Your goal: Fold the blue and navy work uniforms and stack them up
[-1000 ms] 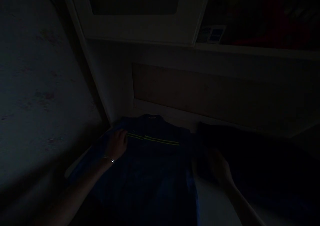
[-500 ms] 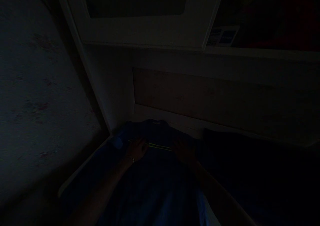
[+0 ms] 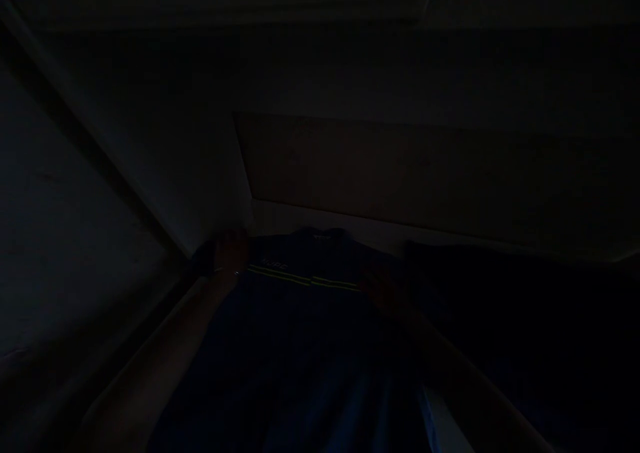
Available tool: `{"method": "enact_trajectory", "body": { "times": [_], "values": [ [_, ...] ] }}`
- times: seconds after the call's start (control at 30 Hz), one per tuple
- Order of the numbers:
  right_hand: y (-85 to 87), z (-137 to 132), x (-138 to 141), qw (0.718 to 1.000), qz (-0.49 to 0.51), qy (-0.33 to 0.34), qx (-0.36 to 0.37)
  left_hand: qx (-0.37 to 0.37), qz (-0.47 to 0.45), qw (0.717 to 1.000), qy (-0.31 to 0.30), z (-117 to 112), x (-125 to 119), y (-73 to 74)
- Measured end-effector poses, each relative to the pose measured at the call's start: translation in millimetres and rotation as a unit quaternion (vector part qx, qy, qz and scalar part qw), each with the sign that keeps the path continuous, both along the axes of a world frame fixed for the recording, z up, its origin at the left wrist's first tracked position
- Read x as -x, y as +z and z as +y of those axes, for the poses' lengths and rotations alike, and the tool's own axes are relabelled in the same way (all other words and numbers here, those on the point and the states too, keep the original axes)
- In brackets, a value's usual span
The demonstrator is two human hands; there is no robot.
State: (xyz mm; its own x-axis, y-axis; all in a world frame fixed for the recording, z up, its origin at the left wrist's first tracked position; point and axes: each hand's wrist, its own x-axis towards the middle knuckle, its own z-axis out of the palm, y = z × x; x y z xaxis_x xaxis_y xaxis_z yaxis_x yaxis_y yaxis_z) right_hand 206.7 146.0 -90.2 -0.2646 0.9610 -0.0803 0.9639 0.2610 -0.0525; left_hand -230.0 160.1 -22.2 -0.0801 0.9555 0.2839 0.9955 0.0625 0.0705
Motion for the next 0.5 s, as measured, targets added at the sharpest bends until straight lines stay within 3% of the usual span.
{"method": "enact_trajectory", "body": {
  "times": [0.1, 0.23, 0.37, 0.5],
  "values": [
    [5.7, -1.0, 1.9, 1.000, 0.011, -0.014, 0.021, 0.025, 0.015, 0.998, -0.049, 0.7, -39.6, -5.3],
    [6.1, -2.8, 1.3, 1.000, 0.011, 0.013, 0.015, 0.096, 0.003, 0.991, -0.095, 6.7, -82.2, -34.2],
    [1.9, -2.0, 2.7, 1.000, 0.013, -0.017, -0.003, 0.150, -0.014, 0.986, -0.068, 25.1, -87.7, -56.8],
    [3.7, 8.2, 5.1, 1.000, 0.014, -0.018, -0.019, 0.164, -0.016, 0.985, -0.049, 46.4, -81.6, -60.6]
  ]
}}
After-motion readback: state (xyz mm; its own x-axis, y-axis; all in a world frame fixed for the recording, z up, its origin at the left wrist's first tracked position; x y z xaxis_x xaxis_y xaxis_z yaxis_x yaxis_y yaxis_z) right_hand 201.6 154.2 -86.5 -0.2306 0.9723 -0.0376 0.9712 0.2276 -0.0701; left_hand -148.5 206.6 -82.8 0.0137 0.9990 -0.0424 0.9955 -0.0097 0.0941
